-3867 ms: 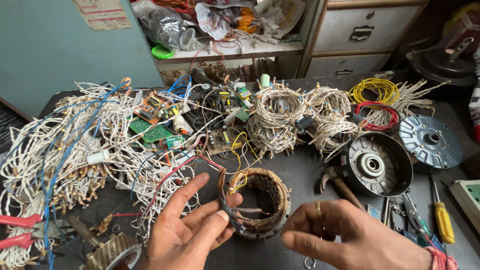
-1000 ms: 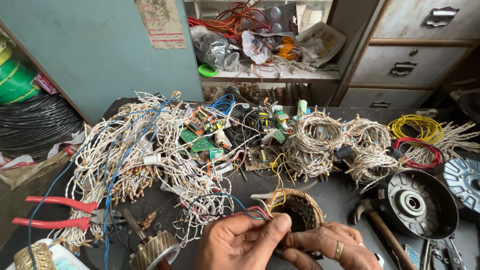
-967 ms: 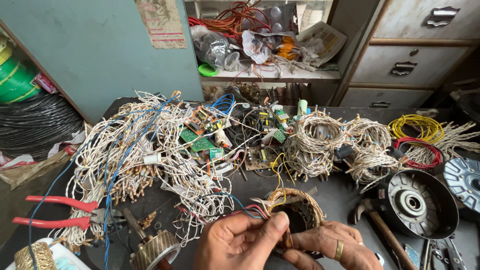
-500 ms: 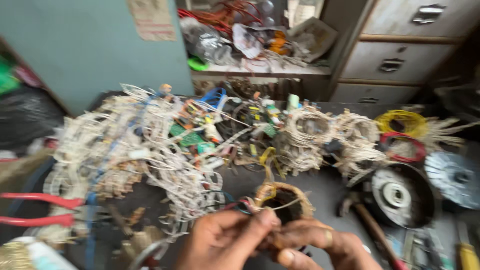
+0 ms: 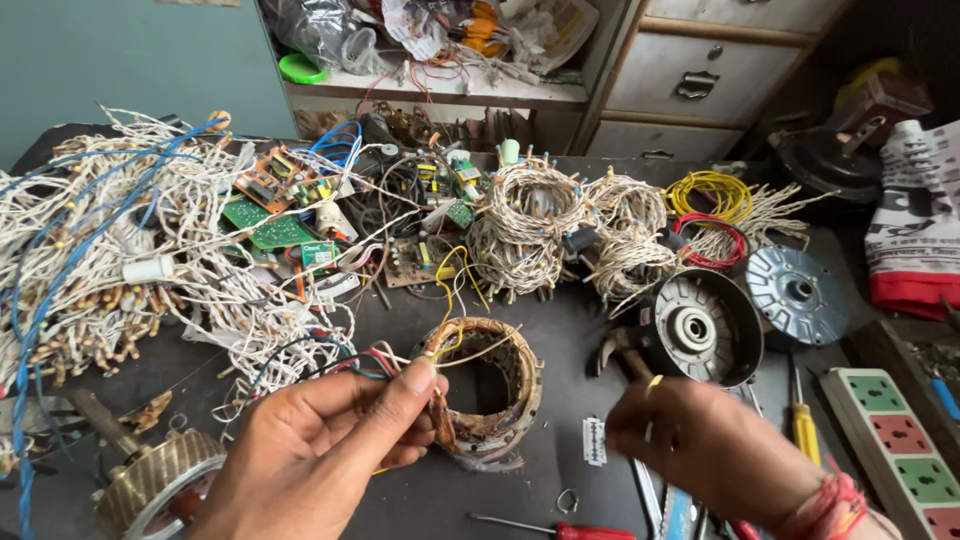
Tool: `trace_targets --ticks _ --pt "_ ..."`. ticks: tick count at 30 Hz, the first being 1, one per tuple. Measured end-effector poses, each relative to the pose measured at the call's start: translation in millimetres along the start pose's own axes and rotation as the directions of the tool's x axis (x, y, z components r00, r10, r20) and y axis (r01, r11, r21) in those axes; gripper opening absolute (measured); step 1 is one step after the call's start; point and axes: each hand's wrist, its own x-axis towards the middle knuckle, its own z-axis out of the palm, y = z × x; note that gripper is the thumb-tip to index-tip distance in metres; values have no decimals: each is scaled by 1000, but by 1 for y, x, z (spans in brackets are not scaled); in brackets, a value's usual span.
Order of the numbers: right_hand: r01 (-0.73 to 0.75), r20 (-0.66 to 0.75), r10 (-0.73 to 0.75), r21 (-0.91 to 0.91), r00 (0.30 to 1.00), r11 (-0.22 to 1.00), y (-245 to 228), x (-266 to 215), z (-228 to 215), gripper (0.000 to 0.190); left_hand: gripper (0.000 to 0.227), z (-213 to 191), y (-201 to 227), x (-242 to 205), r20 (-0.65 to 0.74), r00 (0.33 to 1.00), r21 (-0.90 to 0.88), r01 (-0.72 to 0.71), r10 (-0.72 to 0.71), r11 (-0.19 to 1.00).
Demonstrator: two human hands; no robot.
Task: The person works on a motor stator, stripping and twisting colored wires by hand. They repeatedly adjust and inspect the wire ends, occasionally using pliers to assist with stripping or cutting. The workspace is cluttered with various electronic parts and tools.
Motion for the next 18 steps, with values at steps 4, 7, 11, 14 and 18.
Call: trace_targets --ticks 4,7,11,14,18 --pt "239 138 -222 -122 965 963 -1 -7 19 25 32 1 2 -1 2 1000 -97 3 -2 995" --pt "122 38 -117 -220 992 968 1 -8 17 27 35 1 3 -1 -24 998 -81 50 -52 995" --pt "-17 -51 5 -229 999 973 1 1 13 37 36 3 7 -3 18 1000 -69 17 -16 997" --pt "9 -8 -13 -335 1000 942 -4 5 13 43 40 10 14 -5 28 1000 -86 17 -15 996" --pt "-82 81 121 -380 989 921 -10 17 20 46 44 16 23 -12 -21 999 -78 37 -39 996"
